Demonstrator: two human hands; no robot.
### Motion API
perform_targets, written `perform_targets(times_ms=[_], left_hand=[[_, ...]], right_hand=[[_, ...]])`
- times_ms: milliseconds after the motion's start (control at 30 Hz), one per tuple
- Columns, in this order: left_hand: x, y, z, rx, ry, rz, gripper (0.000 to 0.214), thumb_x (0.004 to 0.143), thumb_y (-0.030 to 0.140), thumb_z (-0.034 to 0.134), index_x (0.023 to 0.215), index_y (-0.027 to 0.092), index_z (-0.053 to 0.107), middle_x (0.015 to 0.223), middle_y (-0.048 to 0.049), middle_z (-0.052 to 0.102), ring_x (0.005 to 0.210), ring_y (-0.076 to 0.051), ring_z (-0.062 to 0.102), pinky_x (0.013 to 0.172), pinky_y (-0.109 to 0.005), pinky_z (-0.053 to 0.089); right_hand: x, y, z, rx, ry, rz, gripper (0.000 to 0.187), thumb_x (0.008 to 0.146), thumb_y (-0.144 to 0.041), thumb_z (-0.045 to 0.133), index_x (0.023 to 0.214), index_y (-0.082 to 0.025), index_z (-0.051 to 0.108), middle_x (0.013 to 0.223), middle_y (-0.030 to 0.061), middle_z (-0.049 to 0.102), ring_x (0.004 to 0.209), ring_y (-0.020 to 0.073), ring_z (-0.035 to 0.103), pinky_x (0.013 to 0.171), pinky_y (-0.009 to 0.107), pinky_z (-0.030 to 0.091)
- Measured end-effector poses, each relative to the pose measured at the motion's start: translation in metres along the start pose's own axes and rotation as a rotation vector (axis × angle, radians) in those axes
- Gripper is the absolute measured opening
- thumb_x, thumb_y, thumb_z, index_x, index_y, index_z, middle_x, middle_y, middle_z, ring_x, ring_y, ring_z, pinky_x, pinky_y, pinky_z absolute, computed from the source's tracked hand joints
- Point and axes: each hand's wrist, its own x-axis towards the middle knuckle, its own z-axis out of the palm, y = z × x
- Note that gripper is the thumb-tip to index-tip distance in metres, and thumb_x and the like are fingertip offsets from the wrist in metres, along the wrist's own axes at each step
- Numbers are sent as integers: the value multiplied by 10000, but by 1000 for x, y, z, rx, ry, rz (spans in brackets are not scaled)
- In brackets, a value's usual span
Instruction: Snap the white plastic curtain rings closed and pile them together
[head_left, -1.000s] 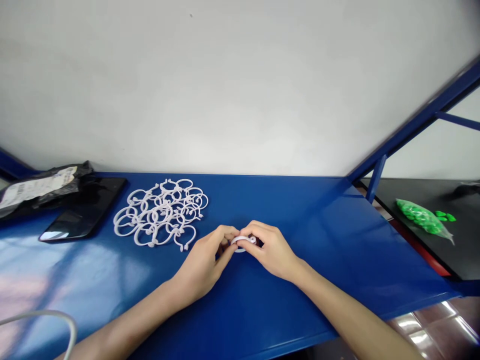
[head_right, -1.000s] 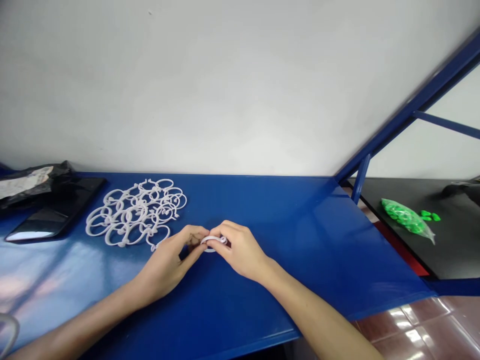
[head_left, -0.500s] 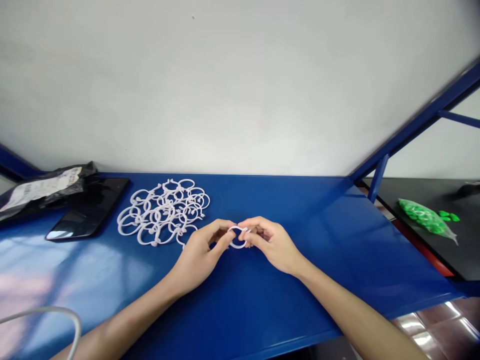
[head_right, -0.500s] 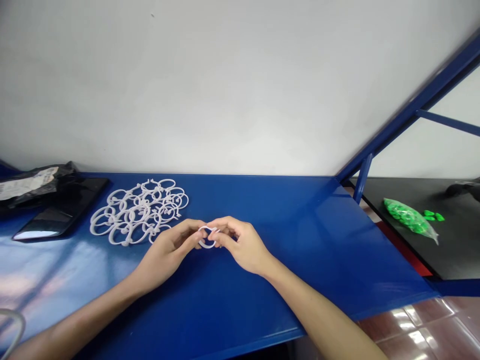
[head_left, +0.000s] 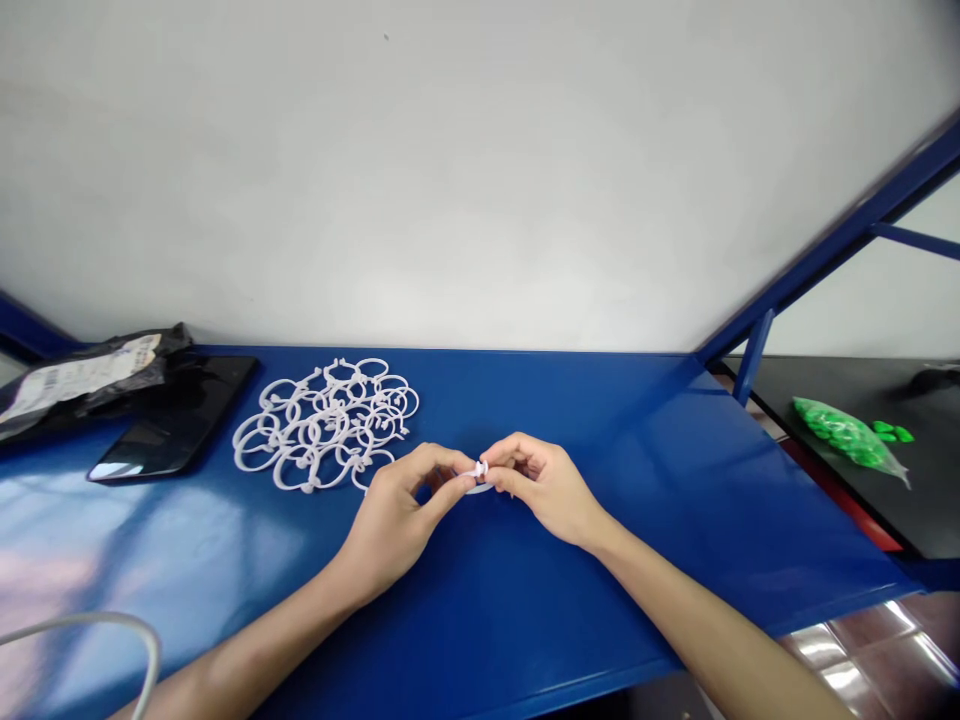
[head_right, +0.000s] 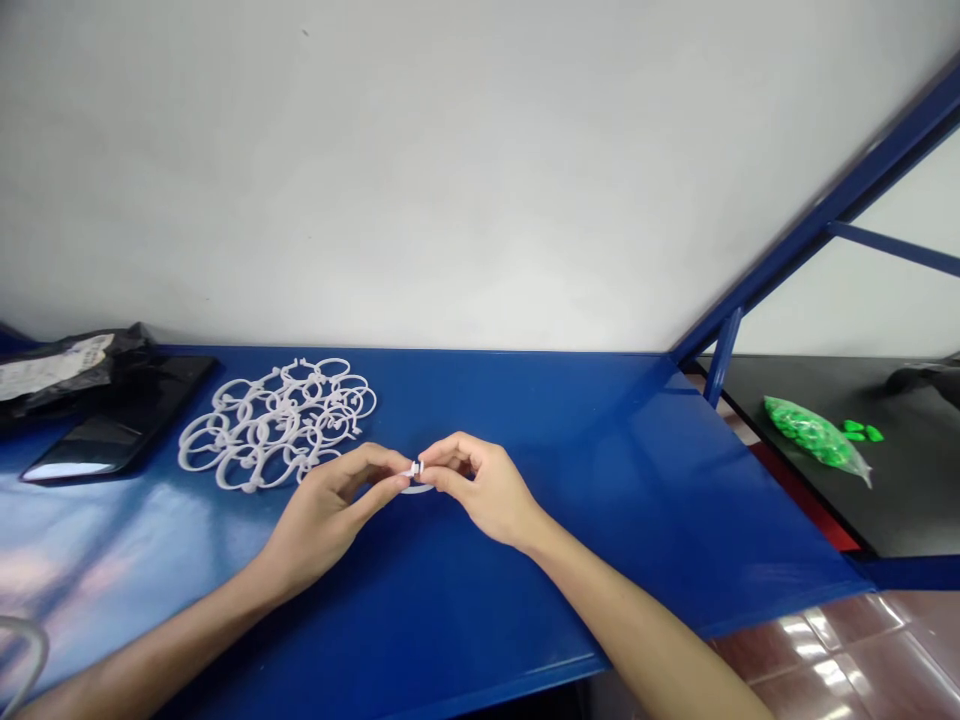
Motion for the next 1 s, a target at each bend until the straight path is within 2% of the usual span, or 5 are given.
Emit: perform_targets(times_ms=[267, 633, 800, 900, 1000], left_hand=[[2, -2, -1, 20, 18, 25, 105, 899, 341, 714, 891, 263, 784, 846, 16, 763, 736, -142, 695, 700, -249, 532], [-4, -3, 1, 58, -11, 276, 66, 903, 208, 741, 863, 244, 780, 768, 28, 738, 693, -108, 686, 650, -206, 534], [4, -6, -5, 302, -55, 446, 65, 947, 196, 684, 925, 216, 742, 846, 1, 759, 799, -145, 684, 723, -243, 555], [14, -10, -18, 690, 62, 556, 150, 982, 219, 617, 1080, 177, 724, 1018, -77, 766, 962, -236, 666, 868, -370, 546], [22, -16, -33, 1097, 224, 477, 264, 982, 234, 573, 1185, 118, 695, 1110, -156, 737, 1019, -331, 629, 875, -468, 499]], right_hand=[[-7, -1, 5, -440, 19, -262, 119, 980, -274, 665, 917, -219, 750, 836, 2, 722, 708, 131, 625, 650, 257, 467], [-11, 0, -6, -755, -169, -577, 212, 1076, -259, 493, 1024, -180, 683, 952, 65, 727, 828, 161, 689, 732, 269, 534], [-10, -3, -4, -853, -157, -499, 170, 1054, -284, 553, 1008, -191, 687, 937, 33, 742, 796, 149, 706, 708, 248, 519], [-5, -4, -10, -949, -52, -400, 125, 1024, -308, 612, 993, -219, 693, 958, 9, 747, 794, 140, 716, 691, 236, 500], [2, -6, -30, -1171, 155, -221, 115, 1018, -296, 609, 967, -231, 689, 1001, 5, 752, 807, 156, 725, 643, 246, 471]])
